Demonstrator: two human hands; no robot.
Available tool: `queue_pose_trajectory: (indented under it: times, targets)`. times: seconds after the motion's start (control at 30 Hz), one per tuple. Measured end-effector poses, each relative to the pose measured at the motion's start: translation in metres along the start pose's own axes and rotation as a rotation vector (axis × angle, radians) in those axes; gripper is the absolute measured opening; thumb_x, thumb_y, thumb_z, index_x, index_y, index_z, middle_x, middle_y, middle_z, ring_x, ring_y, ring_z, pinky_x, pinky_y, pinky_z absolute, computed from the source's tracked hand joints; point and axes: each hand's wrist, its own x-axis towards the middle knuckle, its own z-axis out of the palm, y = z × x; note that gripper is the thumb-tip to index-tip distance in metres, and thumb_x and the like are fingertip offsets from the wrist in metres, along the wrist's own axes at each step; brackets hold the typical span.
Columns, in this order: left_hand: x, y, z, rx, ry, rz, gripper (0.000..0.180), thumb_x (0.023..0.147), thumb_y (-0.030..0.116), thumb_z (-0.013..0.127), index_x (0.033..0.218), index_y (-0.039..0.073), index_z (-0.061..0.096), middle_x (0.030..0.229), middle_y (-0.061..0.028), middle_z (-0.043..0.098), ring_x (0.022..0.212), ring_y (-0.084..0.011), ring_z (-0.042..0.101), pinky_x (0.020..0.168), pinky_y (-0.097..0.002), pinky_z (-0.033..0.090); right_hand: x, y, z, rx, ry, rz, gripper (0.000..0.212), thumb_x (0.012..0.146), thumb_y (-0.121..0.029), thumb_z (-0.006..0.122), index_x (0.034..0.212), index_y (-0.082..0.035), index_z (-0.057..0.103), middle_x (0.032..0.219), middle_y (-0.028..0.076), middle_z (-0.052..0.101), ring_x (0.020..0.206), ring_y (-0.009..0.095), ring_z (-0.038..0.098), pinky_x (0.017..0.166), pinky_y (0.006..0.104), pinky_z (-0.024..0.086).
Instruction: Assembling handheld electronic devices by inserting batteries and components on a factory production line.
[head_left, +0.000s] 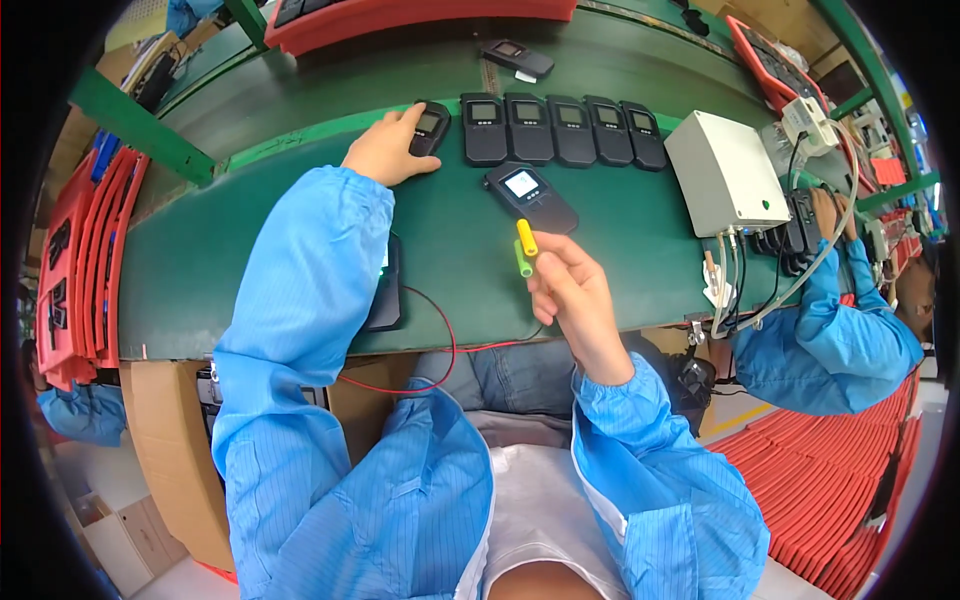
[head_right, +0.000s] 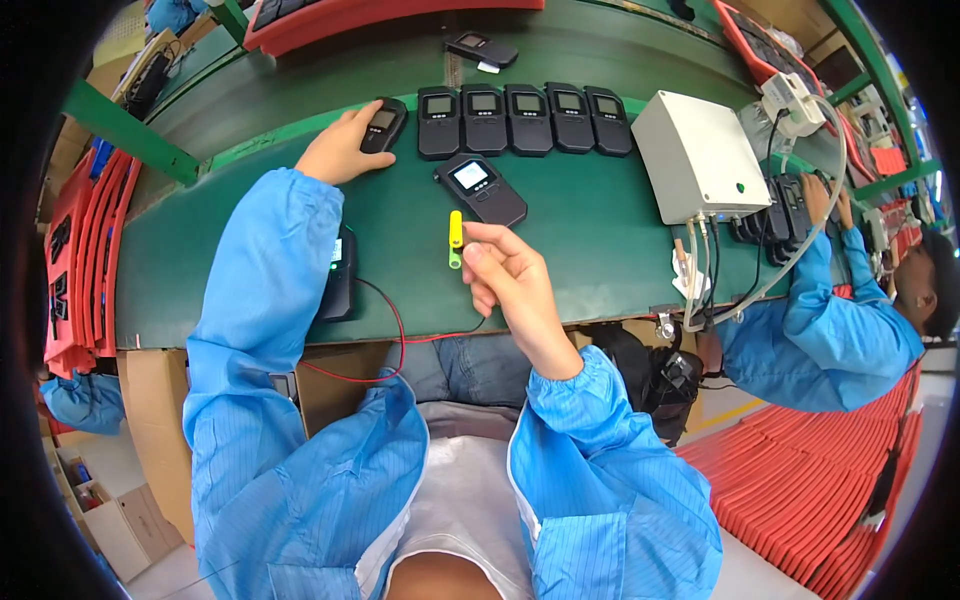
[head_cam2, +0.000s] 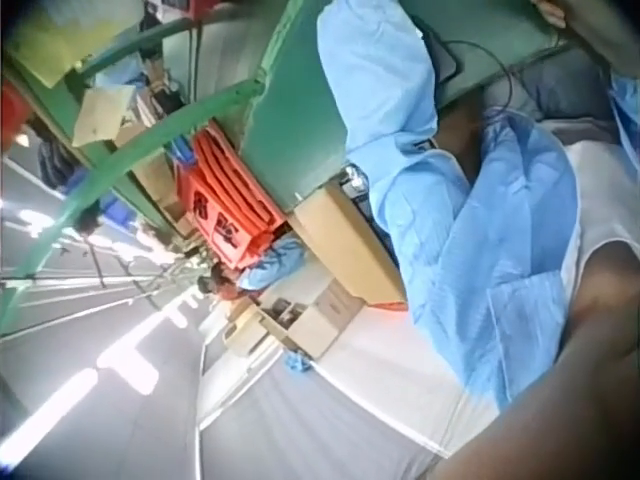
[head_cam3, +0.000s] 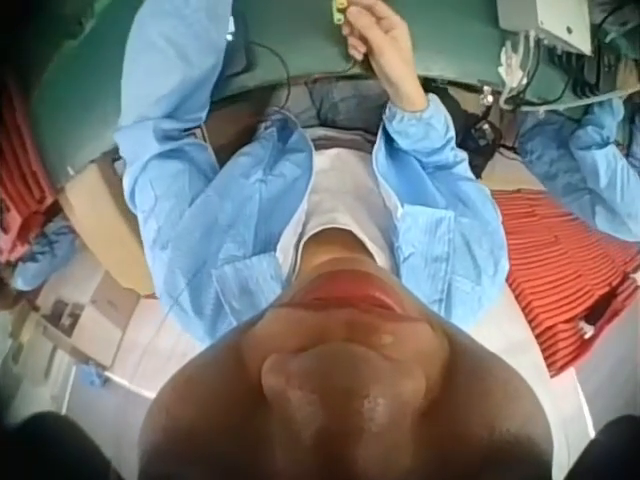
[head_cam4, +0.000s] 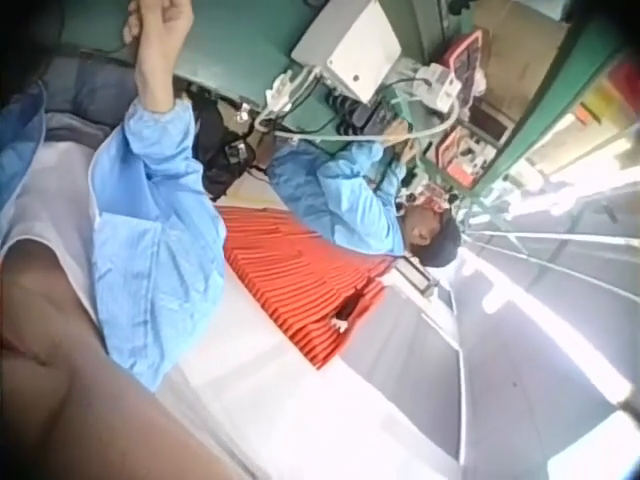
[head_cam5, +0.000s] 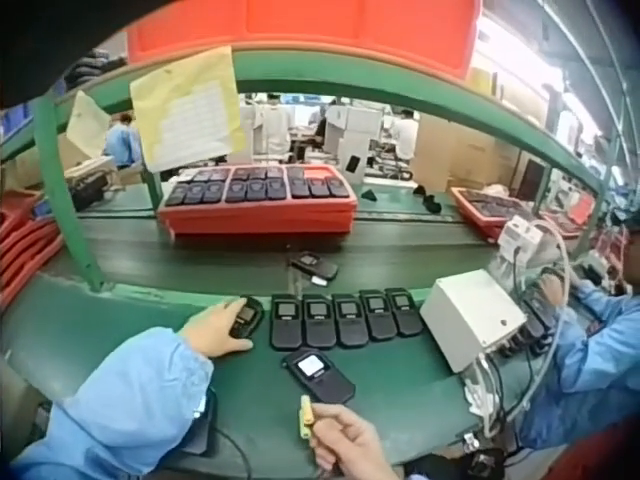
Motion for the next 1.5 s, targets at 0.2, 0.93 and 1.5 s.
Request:
queue_pose_trajectory:
  times: [0.2,0.93,1.5]
  targets:
    - [-0.054,0.011,-0.038,-0.78,-0.125,-0.171,0.089,0.075,0.023,0.073,0.147,0.011,0.023,0.141,-0.0198,0.037,0.117,-0.0299,0.051,0.094,-0.0413,0.045,0.01,-0.004,0.012,0.179,-0.019,-0.027,0.025,0.094,-0.018,0.058,0.115,-0.005,0.056,0.074,-0.002,0.053,0.054,0.002,0.039,0.047,0.0186,0.026]
    - [-0.263,0.076,-0.014,-1.315,0.13,0.368,0.104,0.066,0.009,0.086,0.145,0.006,0.018,0.137,-0.0164,0.042,0.122,-0.0339,0.051,0.094,-0.0448,0.05,-0.037,-0.009,0.053,-0.335,-0.671,-0.04,0.025,0.079,0.0,0.074,0.103,0.003,0.065,0.06,-0.002,0.052,0.061,0.004,0.049,0.059,0.0176,0.041]
    - [-0.244,0.115,0.018,-1.618,0.297,-0.141,0.092,0.066,0.001,0.082,0.139,0.007,0.026,0.116,-0.012,0.055,0.108,-0.0219,0.058,0.087,-0.035,0.051,-0.045,-0.004,0.026,-0.739,-0.059,-0.357,0.014,0.085,-0.003,0.064,0.097,0.001,0.07,0.084,0.01,0.07,0.075,0.016,0.065,0.071,0.0276,0.05]
